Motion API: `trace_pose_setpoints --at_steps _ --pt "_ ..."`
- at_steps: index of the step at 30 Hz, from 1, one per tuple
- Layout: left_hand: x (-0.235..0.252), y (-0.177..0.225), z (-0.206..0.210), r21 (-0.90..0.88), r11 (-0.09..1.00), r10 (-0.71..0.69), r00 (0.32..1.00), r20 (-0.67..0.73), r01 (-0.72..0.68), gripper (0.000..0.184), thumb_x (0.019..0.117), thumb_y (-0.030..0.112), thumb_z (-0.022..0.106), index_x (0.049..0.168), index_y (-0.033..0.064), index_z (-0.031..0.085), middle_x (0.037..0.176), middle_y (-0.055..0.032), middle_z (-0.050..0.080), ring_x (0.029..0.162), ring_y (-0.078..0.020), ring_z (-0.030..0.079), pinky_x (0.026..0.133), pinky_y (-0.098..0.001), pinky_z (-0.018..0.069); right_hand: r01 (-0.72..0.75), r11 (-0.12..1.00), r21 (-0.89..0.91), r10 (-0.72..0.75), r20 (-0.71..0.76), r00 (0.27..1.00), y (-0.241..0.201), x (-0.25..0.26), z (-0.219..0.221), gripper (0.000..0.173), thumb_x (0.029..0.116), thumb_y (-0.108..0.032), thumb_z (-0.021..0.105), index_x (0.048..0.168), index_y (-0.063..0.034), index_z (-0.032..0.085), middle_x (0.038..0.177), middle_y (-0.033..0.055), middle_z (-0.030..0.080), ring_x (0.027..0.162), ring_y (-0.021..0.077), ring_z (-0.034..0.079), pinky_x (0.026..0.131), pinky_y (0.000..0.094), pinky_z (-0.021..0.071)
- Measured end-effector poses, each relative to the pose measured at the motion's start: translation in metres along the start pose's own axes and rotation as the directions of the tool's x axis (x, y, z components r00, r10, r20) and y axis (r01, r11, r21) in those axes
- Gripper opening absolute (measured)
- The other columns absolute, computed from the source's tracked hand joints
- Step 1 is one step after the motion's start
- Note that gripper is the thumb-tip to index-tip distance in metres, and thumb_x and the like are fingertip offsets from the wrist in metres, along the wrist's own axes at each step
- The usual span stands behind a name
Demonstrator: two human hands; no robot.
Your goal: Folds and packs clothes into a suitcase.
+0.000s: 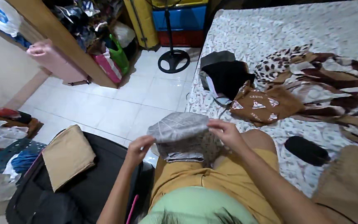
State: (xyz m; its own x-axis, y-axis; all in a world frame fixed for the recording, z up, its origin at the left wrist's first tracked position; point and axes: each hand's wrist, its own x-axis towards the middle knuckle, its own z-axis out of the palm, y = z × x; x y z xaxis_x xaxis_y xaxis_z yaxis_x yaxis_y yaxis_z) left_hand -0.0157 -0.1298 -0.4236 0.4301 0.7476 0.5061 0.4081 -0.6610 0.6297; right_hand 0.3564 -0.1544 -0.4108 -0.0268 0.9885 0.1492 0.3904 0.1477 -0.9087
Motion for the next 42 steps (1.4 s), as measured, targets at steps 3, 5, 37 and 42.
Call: trace_pose_setpoints --at_steps 3,5,37,42 --pt "-0.041 0.013 0.011 -0.001 0.999 -0.047 0.992 0.119 0.047 0.018 0.093 0.003 0.063 0.1 -0.0016 0.078 0.112 -0.0228 0.074 0.112 -0.0336 0.071 0.1 -0.0449 0.0555 -0.046 0.999 -0.002 0.046 0.066 0.997 0.026 -0.043 0.009 0.021 0.0934 0.001 0.062 0.108 0.0103 0.073 0.127 0.0297 0.065 0.12 0.0319 0.065 0.102 0.0379 0.0531" --pt "-0.059 0.014 0.015 -0.019 0.995 -0.097 0.98 0.172 0.102 0.017 0.0898 0.002 0.065 0.097 -0.0002 0.079 0.116 -0.0249 0.072 0.119 -0.0427 0.066 0.106 -0.056 0.0493 -0.092 0.995 -0.024 0.095 0.141 0.985 0.04 -0.062 0.015 0.02 0.0938 -0.001 0.062 0.108 0.007 0.075 0.131 0.0292 0.063 0.124 0.0332 0.062 0.103 0.0391 0.0525" --pt "0.025 0.054 0.063 -0.578 0.149 -0.716 0.491 0.497 0.803 0.02 0.0979 0.007 0.061 0.114 -0.0047 0.061 0.095 -0.0094 0.067 0.086 -0.0127 0.065 0.082 -0.0338 0.0553 -0.262 0.96 -0.096 0.278 0.233 0.932 0.057 -0.062 0.03 0.032 0.1015 -0.006 0.053 0.124 0.0156 0.062 0.117 0.0286 0.067 0.102 0.023 0.066 0.095 0.0394 0.052" --pt "0.014 0.066 0.03 -0.85 -0.035 -0.693 0.6 0.4 0.525 0.02 0.1029 0.005 0.041 0.098 0.0072 0.059 0.08 -0.0007 0.069 0.074 -0.0078 0.067 0.071 -0.0265 0.0579 -0.311 0.95 0.022 0.303 0.171 0.938 0.064 -0.064 0.027 0.032 0.1011 -0.005 0.053 0.125 0.0153 0.06 0.117 0.0229 0.066 0.1 0.0117 0.064 0.09 0.029 0.0526"
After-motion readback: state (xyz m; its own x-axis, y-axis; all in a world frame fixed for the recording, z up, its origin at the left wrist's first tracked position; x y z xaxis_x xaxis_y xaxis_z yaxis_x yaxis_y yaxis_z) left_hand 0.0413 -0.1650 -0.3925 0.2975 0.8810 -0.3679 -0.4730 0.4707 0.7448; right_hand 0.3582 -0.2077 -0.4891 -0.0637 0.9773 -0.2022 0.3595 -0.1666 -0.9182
